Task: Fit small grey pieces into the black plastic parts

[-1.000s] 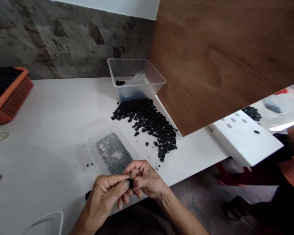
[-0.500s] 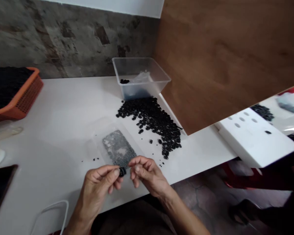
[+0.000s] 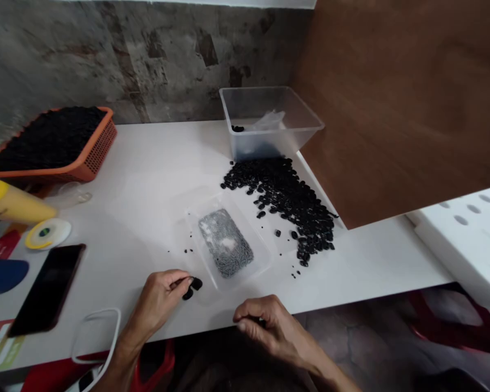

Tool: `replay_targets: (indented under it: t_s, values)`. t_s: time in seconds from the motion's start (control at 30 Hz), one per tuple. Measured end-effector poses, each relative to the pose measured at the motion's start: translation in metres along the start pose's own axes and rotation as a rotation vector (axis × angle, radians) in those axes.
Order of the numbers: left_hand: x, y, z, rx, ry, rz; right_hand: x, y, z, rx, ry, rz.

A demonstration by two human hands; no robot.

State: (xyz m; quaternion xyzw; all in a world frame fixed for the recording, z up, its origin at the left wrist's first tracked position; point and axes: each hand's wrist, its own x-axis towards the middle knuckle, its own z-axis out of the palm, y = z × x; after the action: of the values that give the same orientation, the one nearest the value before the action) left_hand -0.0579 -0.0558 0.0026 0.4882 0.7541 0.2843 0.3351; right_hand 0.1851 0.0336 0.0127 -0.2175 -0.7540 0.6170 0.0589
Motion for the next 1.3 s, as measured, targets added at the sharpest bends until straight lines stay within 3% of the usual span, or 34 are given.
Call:
replay_targets:
  t_s: [0.27,0.37,0.43,0.5,0.7,0.87,1.0,1.17,1.3]
  values:
    - [0.002,-0.015,0.005,0.151,-0.009,0.058,-0.017,0.006,-0.02,-0.107,0.071,0.035]
    - [0.001,-0.028,0.009,0.19,0.145,0.112,-0.02,0.015,-0.041,-0.296,0.315,0.067]
    - [0.001,-0.033,0.011,0.213,0.289,0.186,-0.017,0.025,-0.06,-0.562,0.55,0.097]
    - [0.0,-0.033,0.013,0.243,0.381,0.266,-0.009,0.037,-0.081,-0.784,0.665,0.114]
    - [-0.003,-0.001,0.023,0.133,0.436,0.454,0.024,0.055,-0.115,-0.981,0.595,0.118]
    - [-0.004,0.026,0.04,0.056,0.474,0.542,0.035,0.056,-0.116,-1.03,0.523,0.118]
    - [0.002,0.044,0.053,0.115,0.499,0.764,0.036,0.061,-0.113,-1.008,0.56,0.11]
    - [0.007,0.045,0.07,0.36,0.421,0.907,0.025,0.063,-0.134,-0.894,0.74,0.115]
    - [0.003,0.034,0.079,0.492,0.364,0.936,0.014,0.043,-0.152,-0.732,0.904,0.101]
